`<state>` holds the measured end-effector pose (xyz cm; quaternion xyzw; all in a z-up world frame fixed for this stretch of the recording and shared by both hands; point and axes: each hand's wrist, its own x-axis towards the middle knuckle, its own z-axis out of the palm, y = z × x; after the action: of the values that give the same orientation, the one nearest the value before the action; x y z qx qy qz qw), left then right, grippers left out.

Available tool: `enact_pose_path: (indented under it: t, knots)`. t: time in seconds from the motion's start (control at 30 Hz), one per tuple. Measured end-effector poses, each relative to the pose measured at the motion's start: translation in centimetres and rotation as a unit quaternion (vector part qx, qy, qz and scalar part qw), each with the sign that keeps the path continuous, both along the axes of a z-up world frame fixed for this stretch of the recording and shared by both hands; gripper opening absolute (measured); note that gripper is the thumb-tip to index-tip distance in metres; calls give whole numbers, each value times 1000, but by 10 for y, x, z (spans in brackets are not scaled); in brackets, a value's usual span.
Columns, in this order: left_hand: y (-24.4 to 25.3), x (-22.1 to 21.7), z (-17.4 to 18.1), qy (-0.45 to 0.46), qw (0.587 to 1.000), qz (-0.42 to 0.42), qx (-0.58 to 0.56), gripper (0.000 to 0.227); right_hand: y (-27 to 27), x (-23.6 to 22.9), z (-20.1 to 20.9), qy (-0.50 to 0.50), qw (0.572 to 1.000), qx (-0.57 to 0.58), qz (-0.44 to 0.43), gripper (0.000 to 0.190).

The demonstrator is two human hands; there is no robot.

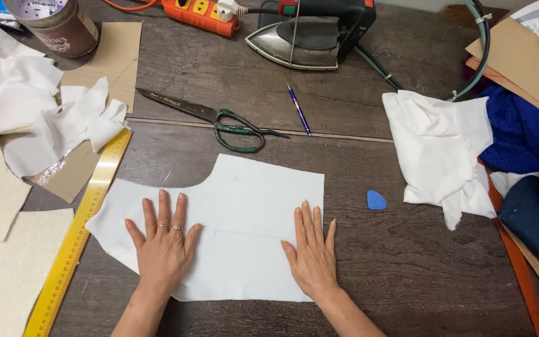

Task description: The person measures and marks a white fabric piece using a yellow ruler and a blue pen. They align the ruler on the fabric and draw straight lines. The person then folds the fabric and moves it aside to clear the workspace.

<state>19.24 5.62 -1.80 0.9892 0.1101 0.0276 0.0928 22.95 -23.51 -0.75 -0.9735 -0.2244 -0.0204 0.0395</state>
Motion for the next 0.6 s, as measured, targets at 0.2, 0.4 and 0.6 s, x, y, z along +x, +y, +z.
enact_pose_path:
  t: [0.2, 0.4, 0.6]
  knots:
    - [0, -1, 0, -39, 999, -7, 10, 73, 0, -1, -2, -29, 999, -37, -13, 72]
    - [2, 0, -4, -12, 1000, 0, 16, 71, 0, -2, -1, -15, 1000, -17, -13, 71]
    - [2, 1, 0, 5, 1000, 0, -6, 71, 0, -2, -1, -27, 999, -20, -13, 72]
